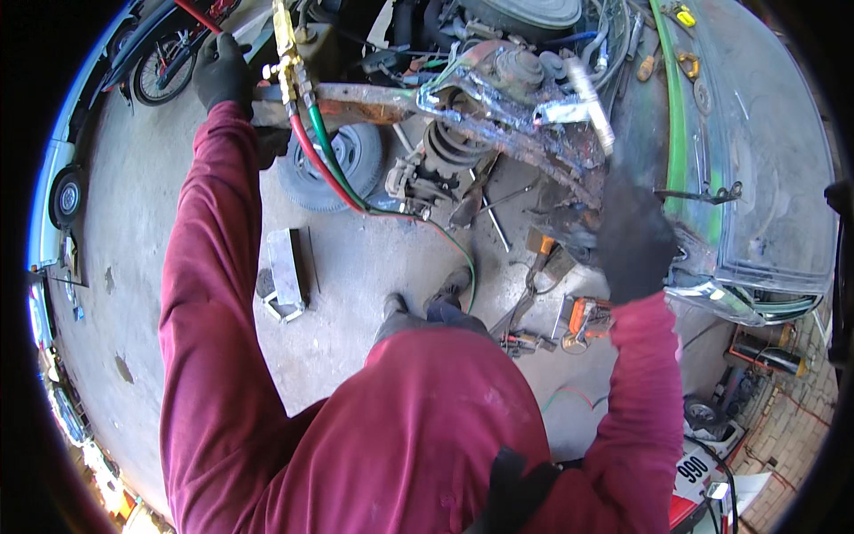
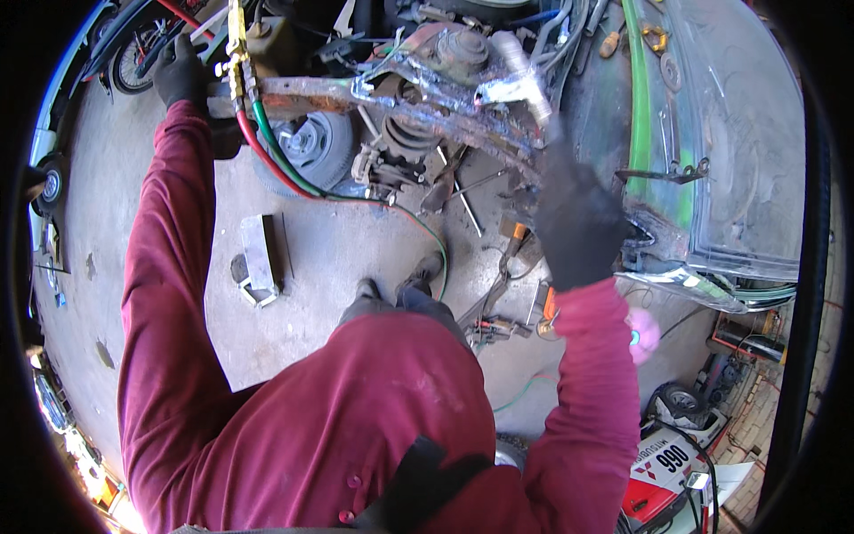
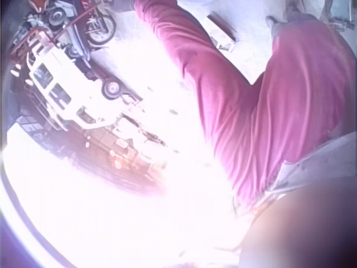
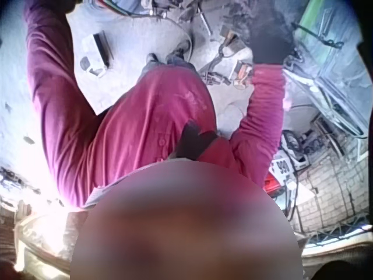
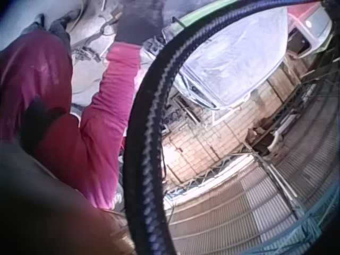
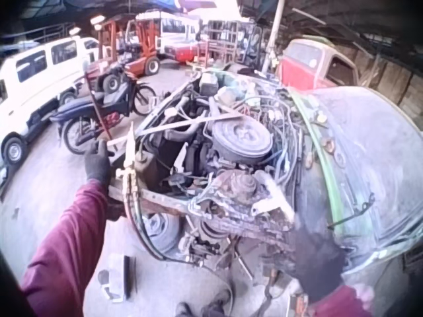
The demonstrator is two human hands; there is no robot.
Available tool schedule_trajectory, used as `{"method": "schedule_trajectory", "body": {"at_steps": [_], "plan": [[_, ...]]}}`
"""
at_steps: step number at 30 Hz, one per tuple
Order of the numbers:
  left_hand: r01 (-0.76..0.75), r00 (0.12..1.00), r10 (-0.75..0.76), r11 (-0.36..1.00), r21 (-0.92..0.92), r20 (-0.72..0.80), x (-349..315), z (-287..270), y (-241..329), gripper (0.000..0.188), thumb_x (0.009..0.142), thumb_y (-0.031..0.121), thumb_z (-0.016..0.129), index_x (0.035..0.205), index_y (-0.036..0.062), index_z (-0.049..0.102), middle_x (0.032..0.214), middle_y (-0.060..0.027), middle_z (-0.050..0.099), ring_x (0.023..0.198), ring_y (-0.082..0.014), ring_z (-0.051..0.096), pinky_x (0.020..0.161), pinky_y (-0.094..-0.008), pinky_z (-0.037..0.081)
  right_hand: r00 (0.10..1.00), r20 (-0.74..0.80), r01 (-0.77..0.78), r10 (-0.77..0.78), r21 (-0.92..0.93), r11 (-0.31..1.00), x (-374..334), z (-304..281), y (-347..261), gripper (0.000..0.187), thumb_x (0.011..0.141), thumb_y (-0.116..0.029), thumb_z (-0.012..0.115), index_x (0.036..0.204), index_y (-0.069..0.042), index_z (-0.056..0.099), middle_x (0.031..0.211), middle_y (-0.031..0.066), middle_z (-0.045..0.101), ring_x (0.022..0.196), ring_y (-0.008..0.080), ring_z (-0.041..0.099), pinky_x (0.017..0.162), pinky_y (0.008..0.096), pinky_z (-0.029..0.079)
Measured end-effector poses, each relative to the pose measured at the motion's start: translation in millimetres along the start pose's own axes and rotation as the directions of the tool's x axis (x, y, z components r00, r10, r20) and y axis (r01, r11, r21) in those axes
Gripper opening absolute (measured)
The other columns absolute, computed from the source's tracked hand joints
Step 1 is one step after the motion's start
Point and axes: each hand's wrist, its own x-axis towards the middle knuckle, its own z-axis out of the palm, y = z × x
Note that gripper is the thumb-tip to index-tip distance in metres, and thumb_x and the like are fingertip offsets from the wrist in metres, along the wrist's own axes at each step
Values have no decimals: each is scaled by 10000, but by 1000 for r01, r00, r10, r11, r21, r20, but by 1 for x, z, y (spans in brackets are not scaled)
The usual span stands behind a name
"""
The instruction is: The person uses a welding torch to heat and weld a section of a car's front frame. They repeatedly apply heat, then use a metal bar to tap and adjust the welded area. The person also uses a wrench to tighten bolts on the frame while continuing to weld.
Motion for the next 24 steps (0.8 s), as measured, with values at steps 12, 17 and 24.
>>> {"method": "schedule_trajectory", "body": {"at_steps": [12, 17, 24], "plan": [[4, 999, -1, 997, -81, 33, -9, -2, 7, 412, 981, 424, 668, 1049, 68, 863, 982, -83, 856, 921, -223, 794, 900, -370, 587, 978, -23, -179, 207, 414, 893, -18, -3, -26, 498, 1099, -186, 626, 1597, -186, 614, 1138, 114, 813, 823, 257, 787, 702, 406, 602], [-12, 1000, 12, 999, 42, -4, -5, -4, 4, 422, 991, 460, 657, 1092, 109, 869, 1011, -102, 853, 952, -257, 805, 914, -392, 590, 612, 543, -780, 575, 535, 324, -53, -36, -85, 501, 1130, -186, 593, 1630, -167, 589, 918, 52, 715, 743, 64, 616, 680, 314, 534], [-63, 998, 62, 998, 13, 30, 1, -2, -5, 408, 1046, 469, 638, 1113, 128, 853, 949, -102, 834, 843, -229, 787, 836, -380, 587, 628, 605, -706, 488, 707, 32, -49, -15, -103, 466, 1157, -162, 553, 1603, -28, 580, 811, -44, 529, 682, 45, 466, 607, 262, 437]]}}
